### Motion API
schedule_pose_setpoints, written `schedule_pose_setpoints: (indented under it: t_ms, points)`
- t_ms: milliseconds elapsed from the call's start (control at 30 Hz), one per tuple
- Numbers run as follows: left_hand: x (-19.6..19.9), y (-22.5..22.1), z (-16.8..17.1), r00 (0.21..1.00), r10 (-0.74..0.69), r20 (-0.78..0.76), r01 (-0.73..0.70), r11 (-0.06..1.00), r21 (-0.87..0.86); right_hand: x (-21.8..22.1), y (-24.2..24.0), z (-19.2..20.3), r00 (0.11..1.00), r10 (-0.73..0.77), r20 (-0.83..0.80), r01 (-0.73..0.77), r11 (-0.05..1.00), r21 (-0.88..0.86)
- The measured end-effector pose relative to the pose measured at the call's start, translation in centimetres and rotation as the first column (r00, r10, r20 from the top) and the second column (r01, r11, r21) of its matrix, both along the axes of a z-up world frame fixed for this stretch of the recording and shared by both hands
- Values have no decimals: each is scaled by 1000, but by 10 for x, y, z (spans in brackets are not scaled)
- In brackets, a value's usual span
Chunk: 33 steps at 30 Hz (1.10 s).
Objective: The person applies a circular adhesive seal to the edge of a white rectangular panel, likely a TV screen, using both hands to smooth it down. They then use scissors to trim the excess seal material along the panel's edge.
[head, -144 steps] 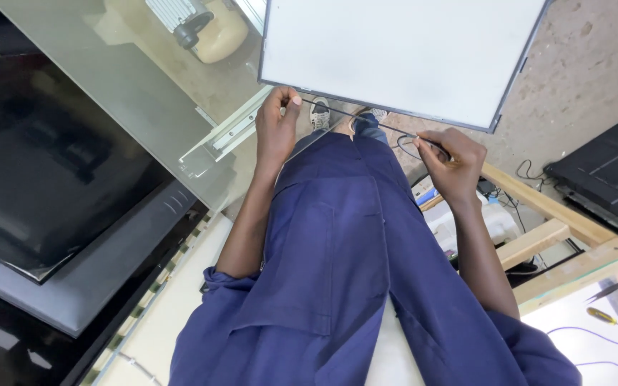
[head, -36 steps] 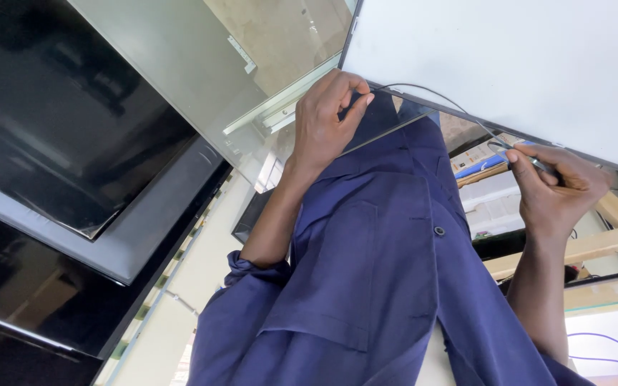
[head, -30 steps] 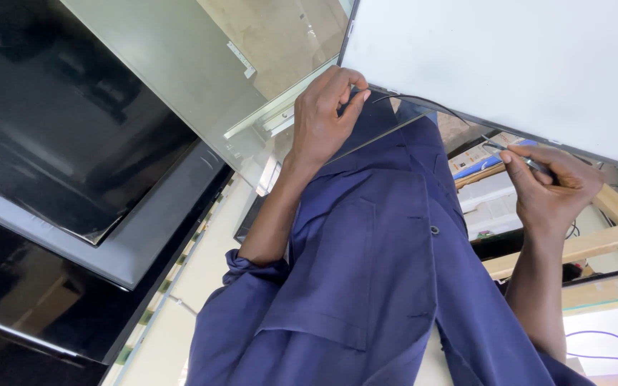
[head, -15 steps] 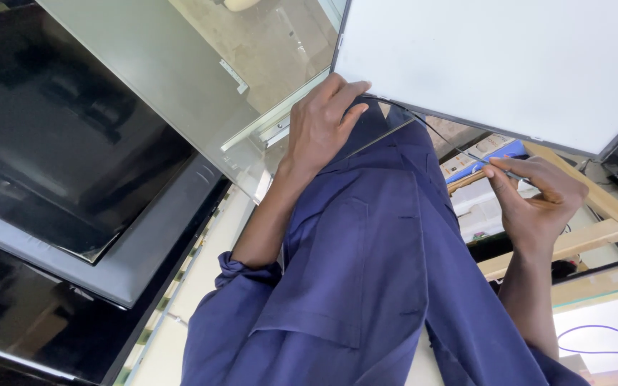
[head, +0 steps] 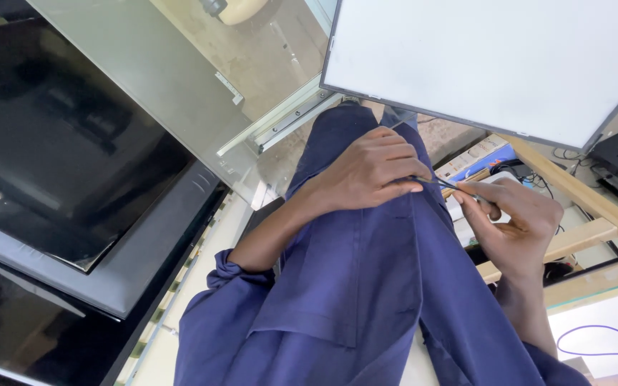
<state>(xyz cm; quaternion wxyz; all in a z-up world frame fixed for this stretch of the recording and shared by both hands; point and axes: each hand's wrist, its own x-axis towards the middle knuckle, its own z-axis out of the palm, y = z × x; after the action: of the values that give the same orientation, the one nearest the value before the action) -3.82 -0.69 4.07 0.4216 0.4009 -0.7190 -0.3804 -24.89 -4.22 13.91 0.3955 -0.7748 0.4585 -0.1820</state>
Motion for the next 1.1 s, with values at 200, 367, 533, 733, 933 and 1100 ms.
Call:
schedule_pose_setpoints:
  t_ms: [200, 367, 533, 733, 933, 1100]
  points:
    - [23, 9, -10, 998, 64, -12, -63, 992, 107, -19, 3, -11, 999, -51, -16, 52, 999, 15]
    - [35, 11, -15, 994, 90, 56, -97, 988, 122, -27, 1, -22, 996, -92, -8, 92, 996, 9]
    - [46, 8, -24, 981, 176, 81, -187, 970, 153, -36, -3, -42, 990, -138, -39, 138, 990, 12]
    - [54, 7, -37, 963, 269, -7, -262, 944, 198, -46, -9, -70, 987, -147, -60, 151, 986, 63]
    - [55, 3, -55, 924, 381, 34, -382, 914, 137, -48, -16, -89, 977, -195, -88, 207, 964, 164]
    - [53, 0, -67, 839, 531, 116, -539, 841, 43, -45, -21, -96, 975, -204, -89, 218, 954, 205]
